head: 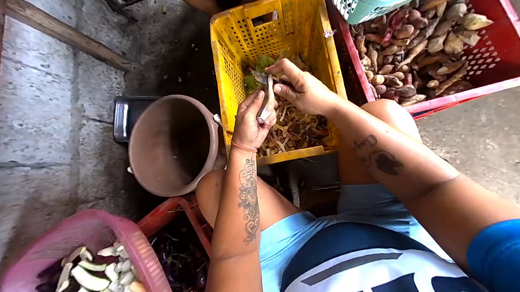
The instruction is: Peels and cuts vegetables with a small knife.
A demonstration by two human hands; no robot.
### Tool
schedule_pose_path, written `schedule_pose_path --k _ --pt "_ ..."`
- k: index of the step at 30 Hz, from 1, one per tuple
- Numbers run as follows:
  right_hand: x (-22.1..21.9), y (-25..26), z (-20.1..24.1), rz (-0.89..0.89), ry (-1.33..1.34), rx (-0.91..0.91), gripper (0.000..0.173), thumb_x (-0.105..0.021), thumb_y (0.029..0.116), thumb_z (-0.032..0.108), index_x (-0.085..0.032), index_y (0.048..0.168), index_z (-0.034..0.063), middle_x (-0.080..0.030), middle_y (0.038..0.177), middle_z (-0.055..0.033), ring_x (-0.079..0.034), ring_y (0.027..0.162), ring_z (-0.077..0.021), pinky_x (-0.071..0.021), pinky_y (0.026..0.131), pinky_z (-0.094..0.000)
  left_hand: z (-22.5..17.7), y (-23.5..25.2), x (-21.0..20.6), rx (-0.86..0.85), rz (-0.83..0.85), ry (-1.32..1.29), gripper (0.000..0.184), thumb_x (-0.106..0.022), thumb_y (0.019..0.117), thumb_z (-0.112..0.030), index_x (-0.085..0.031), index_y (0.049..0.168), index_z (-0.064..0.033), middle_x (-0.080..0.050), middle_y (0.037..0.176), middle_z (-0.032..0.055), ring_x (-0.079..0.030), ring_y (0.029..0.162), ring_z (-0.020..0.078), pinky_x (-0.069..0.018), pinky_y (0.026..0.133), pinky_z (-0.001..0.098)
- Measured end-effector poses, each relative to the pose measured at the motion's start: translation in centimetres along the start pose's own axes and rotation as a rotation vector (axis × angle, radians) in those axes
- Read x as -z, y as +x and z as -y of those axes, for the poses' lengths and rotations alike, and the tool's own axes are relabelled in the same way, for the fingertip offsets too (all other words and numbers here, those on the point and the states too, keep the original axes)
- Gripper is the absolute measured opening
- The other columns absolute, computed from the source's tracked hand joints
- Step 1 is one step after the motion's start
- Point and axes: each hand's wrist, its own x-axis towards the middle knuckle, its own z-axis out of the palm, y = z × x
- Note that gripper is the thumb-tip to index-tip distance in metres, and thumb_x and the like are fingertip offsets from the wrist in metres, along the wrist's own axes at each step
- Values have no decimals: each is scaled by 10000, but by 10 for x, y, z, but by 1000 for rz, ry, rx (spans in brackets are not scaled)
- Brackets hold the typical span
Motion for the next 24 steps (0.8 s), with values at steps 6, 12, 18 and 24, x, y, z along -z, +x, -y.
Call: schedule_pose_path --k 6,12,18,24 --pt "-1 -4 9 -25 455 -72 199 -450 1097 155 -513 1238 30 -590 809 7 -496 569 -10 -438 522 -177 -3 0 8 29 107 -13 334 -321 1087 -163 -611 1226 -71 -672 842 -4 -496 514 -3 -424 472 130" --pt "-3 -2 10 -132 848 -161 129 -357 1109 157 -470 1071 109 -505 676 37 -487 496 -53 -458 461 -193 -7 -1 17 27 201 -35 355 -326 1078 -159 -593 1282 -45 -679 855 0 -503 521 2 -423 476 133" --pt "7 -4 15 -62 809 -395 306 -310 1128 229 -523 1293 86 -502 693 29 -472 483 -60 -440 432 -193 -17 -2 25 -6 -7 178 320 -373 1089 -133 -580 1315 -38 -676 881 2 -598 601 35 -513 527 159" --pt "3 -8 21 222 697 -459 418 -360 1115 209 -391 1520 106 -502 737 10 -467 503 -59 -421 444 -183 -14 1 20 -56 -217 458 127 -579 1022 -62 -643 1118 -7 -669 856 6 -621 611 47 -544 551 183"
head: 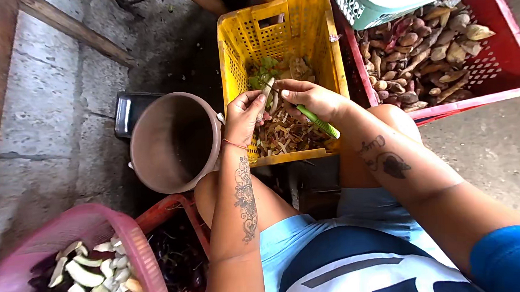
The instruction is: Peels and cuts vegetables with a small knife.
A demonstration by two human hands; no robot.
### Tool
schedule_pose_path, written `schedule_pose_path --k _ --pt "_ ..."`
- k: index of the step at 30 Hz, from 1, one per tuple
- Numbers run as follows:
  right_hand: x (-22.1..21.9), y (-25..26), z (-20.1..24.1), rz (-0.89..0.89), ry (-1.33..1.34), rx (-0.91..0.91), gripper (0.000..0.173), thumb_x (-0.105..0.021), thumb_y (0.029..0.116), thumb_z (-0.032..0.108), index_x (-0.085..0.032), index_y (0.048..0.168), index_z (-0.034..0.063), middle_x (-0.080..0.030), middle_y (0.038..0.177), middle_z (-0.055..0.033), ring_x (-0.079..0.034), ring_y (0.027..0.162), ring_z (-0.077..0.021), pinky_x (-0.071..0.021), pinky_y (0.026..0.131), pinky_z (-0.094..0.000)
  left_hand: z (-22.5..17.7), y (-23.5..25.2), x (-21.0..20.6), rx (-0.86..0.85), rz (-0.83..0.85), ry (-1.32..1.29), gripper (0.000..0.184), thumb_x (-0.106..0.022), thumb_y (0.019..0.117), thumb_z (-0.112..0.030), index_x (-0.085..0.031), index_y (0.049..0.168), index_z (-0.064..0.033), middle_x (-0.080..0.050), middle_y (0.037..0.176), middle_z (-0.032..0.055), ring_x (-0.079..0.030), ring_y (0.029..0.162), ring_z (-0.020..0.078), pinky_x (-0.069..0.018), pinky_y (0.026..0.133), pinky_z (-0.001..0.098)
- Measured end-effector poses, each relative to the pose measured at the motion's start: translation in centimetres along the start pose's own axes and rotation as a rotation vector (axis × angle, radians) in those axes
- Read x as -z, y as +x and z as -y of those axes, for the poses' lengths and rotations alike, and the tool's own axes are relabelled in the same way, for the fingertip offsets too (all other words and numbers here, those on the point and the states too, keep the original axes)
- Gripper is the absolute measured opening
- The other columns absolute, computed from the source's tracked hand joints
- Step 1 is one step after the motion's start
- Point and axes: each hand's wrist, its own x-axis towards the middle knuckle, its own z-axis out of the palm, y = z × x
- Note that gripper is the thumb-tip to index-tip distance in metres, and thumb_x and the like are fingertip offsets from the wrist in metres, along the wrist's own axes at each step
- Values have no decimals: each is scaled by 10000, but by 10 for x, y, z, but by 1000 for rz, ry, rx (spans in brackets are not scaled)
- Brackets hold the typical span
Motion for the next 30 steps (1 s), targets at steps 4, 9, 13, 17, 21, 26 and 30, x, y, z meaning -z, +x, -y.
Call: schedule_pose_path --k 4,9,13,17,21,26,30 --pt "2 0 -3 69 -62 27 382 -369 1106 184 -412 1482 127 -465 716 22 -448 506 -52 -405 453 -180 0 0 0 -35 25 30 107 -620 989 -35 -665 1083 -12 -681 858 -6 -607 605 31 -529 547 172" --pt "-4 3 -9 22 -18 80 266 -379 1106 167 -489 1345 127 -472 701 20 -437 485 -50 -398 436 -182 2 -1 -2 -120 23 49 88 -647 952 -3 -666 1038 -16 -689 853 -14 -614 593 25 -539 535 176" --pt "-3 8 -15 -33 -5 119 157 -395 1107 157 -503 1212 112 -475 677 20 -447 485 -51 -401 440 -182 11 0 -10 -313 -2 264 201 -739 889 -54 -674 1048 51 -666 983 72 -634 710 40 -569 657 197" --pt "-3 9 -15 -30 38 131 92 -404 1103 142 -487 1124 108 -485 668 15 -447 470 -49 -406 434 -179 13 1 -8 -394 -4 357 236 -760 882 -69 -692 1065 64 -657 1015 109 -647 763 50 -574 718 191" --pt "-5 8 -15 -9 169 66 123 -365 1115 182 -481 1141 148 -511 711 8 -448 473 -55 -409 425 -186 7 -4 -8 -329 96 276 353 -798 810 13 -610 1107 48 -712 993 78 -699 753 58 -611 709 228" --pt "-4 12 -12 -88 275 -37 204 -330 1133 277 -478 1235 181 -482 691 5 -454 474 -82 -416 421 -208 8 -1 -9 -246 159 31 316 -672 920 4 -535 1205 -9 -698 965 18 -710 809 109 -625 707 291" --pt "-6 11 -9 -184 144 -127 591 -362 1132 288 -69 1644 311 -478 767 -22 -468 501 -108 -441 434 -239 9 2 -6 -251 169 -190 276 -457 1050 -54 -576 1297 -21 -726 971 -1 -708 856 89 -603 789 265"
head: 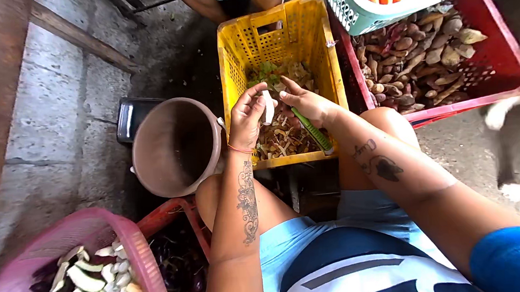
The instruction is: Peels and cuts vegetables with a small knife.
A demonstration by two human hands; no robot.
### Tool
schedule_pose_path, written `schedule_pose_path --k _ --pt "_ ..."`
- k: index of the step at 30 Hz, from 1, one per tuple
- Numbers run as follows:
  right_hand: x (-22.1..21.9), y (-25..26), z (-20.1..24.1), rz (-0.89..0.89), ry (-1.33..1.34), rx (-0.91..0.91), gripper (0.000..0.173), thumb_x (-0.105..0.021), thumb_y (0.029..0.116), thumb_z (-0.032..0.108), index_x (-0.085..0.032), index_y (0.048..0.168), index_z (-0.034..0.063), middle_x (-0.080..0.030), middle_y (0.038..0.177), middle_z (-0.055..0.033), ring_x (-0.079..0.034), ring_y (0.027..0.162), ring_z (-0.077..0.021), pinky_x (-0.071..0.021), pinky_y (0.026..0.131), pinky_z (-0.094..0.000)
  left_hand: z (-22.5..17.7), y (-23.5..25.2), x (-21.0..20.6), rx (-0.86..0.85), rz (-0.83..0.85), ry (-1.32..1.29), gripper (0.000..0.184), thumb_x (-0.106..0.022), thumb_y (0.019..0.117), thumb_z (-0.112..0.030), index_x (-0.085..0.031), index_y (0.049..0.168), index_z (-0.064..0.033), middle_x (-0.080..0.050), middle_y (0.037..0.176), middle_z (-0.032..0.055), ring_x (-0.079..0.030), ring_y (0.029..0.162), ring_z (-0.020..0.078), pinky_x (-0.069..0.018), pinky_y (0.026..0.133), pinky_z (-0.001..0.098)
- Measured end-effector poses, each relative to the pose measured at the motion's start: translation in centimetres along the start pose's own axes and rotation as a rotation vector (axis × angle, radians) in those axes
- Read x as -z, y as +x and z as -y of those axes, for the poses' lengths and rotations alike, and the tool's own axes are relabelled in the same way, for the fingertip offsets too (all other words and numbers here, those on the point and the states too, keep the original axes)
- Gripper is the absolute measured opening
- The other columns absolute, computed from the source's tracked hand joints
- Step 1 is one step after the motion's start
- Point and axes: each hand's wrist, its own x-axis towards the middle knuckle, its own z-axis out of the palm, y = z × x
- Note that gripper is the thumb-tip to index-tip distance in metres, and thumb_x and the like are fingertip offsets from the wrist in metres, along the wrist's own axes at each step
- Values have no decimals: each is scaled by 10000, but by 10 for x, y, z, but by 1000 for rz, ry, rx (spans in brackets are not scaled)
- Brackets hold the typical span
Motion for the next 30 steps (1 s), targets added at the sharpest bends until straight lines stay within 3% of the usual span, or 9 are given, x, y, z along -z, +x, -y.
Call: schedule_pose_path --k 2,5,7,8,11,13,15,24,30 --pt "0 3 -4 7 -61 71 662 -362 1131 259 43 1648 336 -480 771 -36 -473 501 -117 -449 442 -255 -1 1 0 10 -43 -99 303 -389 1076 -93 -595 1296 -55 -722 965 -8 -687 825 63 -579 738 219" --pt "-4 1 -5 -23 -211 174 575 -376 1127 274 -148 1654 308 -520 791 -52 -477 518 -122 -451 471 -274 0 4 -4 14 -189 -164 328 -299 1100 -148 -585 1240 -70 -684 868 -10 -607 636 32 -507 558 161" --pt "-9 -4 -8 -18 -360 272 533 -393 1119 279 -257 1635 271 -600 902 -79 -485 574 -119 -453 537 -300 1 7 -9 -20 -334 -161 318 -291 1119 -183 -584 1192 -83 -653 819 -23 -539 562 14 -444 493 145" --pt "-13 -6 -11 -11 -435 333 516 -392 1116 274 -295 1621 238 -642 968 -92 -513 621 -121 -469 584 -317 2 8 -10 -36 -389 -159 306 -298 1125 -191 -580 1187 -92 -649 827 -26 -537 567 12 -442 497 143" --pt "-25 -11 -21 -8 -644 547 497 -379 1078 240 -379 1559 113 -651 911 -95 -604 693 -200 -529 648 -430 3 13 -12 -36 -511 -153 308 -310 1135 -212 -578 1216 -84 -663 852 -15 -585 602 25 -492 532 158" --pt "-29 -13 -24 -7 -779 642 501 -406 1067 230 -397 1548 87 -646 875 -107 -633 710 -259 -534 656 -498 5 16 -14 -39 -566 -158 311 -311 1136 -207 -580 1199 -64 -650 826 -13 -615 628 36 -524 560 166" --pt "-32 -13 -24 -27 -885 700 508 -434 1062 220 -405 1556 101 -656 845 -106 -638 692 -273 -526 635 -504 6 18 -17 -43 -586 -173 303 -310 1136 -203 -575 1174 -62 -642 803 -15 -626 637 36 -535 567 169" --pt "-31 -13 -22 -36 -937 656 524 -446 1076 232 -376 1587 136 -688 868 -123 -661 725 -293 -536 675 -521 5 19 -26 11 -617 -244 299 -312 1139 -221 -579 1136 -85 -641 788 -20 -630 625 33 -533 549 167" --pt "-32 -10 -25 -76 -955 665 498 -457 1079 224 -420 1570 144 -735 1015 -153 -712 832 -330 -557 736 -553 4 19 -33 36 -684 -242 282 -344 1133 -219 -595 1101 -95 -625 823 -33 -634 716 27 -548 653 174"
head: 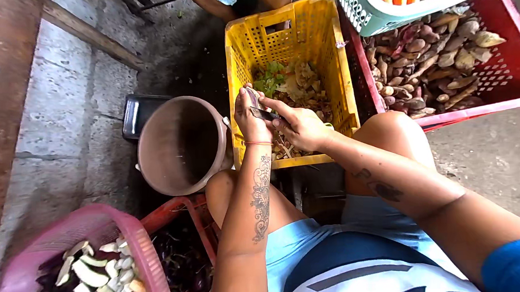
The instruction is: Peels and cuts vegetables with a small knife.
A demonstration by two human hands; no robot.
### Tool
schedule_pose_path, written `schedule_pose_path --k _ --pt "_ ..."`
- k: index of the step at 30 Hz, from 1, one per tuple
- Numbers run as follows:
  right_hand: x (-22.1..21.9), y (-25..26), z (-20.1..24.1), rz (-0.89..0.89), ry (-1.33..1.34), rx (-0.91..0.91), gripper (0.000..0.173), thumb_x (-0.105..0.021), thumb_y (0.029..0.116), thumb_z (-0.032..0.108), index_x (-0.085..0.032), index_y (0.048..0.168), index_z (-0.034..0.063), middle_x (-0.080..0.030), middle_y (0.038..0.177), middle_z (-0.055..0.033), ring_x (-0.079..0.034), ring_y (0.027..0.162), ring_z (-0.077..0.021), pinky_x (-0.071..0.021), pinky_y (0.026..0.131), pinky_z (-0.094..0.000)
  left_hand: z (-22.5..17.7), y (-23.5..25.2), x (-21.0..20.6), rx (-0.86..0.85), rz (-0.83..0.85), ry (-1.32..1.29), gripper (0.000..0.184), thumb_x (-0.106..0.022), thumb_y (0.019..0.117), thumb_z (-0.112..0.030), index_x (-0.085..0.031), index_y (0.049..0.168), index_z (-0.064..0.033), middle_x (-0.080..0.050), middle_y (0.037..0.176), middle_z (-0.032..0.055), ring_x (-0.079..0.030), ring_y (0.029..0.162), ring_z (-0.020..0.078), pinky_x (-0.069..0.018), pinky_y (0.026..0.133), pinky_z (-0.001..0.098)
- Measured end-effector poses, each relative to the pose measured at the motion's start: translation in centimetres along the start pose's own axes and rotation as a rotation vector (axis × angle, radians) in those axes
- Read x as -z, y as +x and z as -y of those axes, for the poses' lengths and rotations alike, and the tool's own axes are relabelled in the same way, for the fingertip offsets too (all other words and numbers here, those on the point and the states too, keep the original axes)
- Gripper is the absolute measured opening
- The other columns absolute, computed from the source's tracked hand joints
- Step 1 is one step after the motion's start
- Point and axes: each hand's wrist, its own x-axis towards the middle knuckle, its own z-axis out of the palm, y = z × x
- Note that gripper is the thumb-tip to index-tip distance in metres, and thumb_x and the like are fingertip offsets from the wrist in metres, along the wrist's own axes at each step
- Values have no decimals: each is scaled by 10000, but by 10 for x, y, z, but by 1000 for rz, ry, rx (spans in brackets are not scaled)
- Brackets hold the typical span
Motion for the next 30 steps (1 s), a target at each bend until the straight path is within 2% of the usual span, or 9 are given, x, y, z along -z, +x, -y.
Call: schedule_pose_path --k 12,16,18,20,22,25,26,28,30 --pt "-4 0 -3 -35 36 -5 461 -453 1081 230 -472 1531 133 -737 1062 -145 -715 853 -325 -554 739 -554 5 -3 -2 -42 -9 -44 245 -359 1127 -186 -581 1096 -90 -626 829 -26 -638 734 31 -550 684 179" --pt "-1 3 -4 -81 105 -7 379 -441 1079 194 -560 1427 101 -726 1020 -134 -703 852 -298 -545 737 -533 7 -8 -3 -62 -15 13 255 -353 1127 -181 -586 1098 -80 -619 794 -24 -636 710 47 -548 670 196" --pt "1 4 -3 -50 113 -25 397 -446 1082 205 -519 1461 112 -718 1001 -129 -694 835 -291 -547 738 -527 6 -7 -3 -64 -9 19 263 -355 1127 -180 -594 1108 -73 -624 797 -21 -638 707 48 -549 663 199" --pt "2 5 -4 -13 130 -63 479 -453 1089 238 -400 1555 138 -696 933 -126 -676 784 -292 -547 721 -532 5 -7 -4 -58 5 3 261 -356 1127 -185 -593 1105 -78 -609 803 -24 -620 679 38 -548 631 191" --pt "4 6 -6 18 138 -83 525 -444 1095 247 -340 1599 145 -715 1026 -145 -697 855 -311 -551 781 -558 7 -7 -5 -46 31 -16 267 -368 1126 -193 -612 1098 -89 -613 809 -32 -615 684 32 -545 638 189" --pt "9 6 -8 6 149 -53 454 -414 1101 234 -431 1540 117 -675 1321 -112 -706 1029 -266 -545 889 -527 8 -6 0 -45 111 15 295 -347 1123 -186 -629 1117 -101 -612 825 -52 -612 727 27 -540 684 198" --pt "11 6 -9 6 153 -34 439 -411 1101 230 -447 1521 105 -663 1345 -109 -705 1046 -256 -544 904 -513 8 -6 0 -41 136 19 306 -336 1123 -180 -631 1125 -101 -616 823 -53 -617 725 28 -545 681 200" --pt "14 7 -10 11 166 -18 424 -431 1097 228 -466 1500 101 -694 1192 -122 -698 953 -251 -553 856 -503 5 -4 4 -30 191 19 321 -326 1120 -177 -639 1129 -108 -621 815 -58 -615 704 27 -544 645 200" --pt "15 7 -10 8 160 -2 414 -446 1092 221 -482 1488 107 -703 1126 -116 -693 908 -244 -554 827 -494 4 -1 7 -27 243 7 325 -331 1119 -184 -647 1136 -111 -617 814 -60 -609 693 30 -541 629 202"
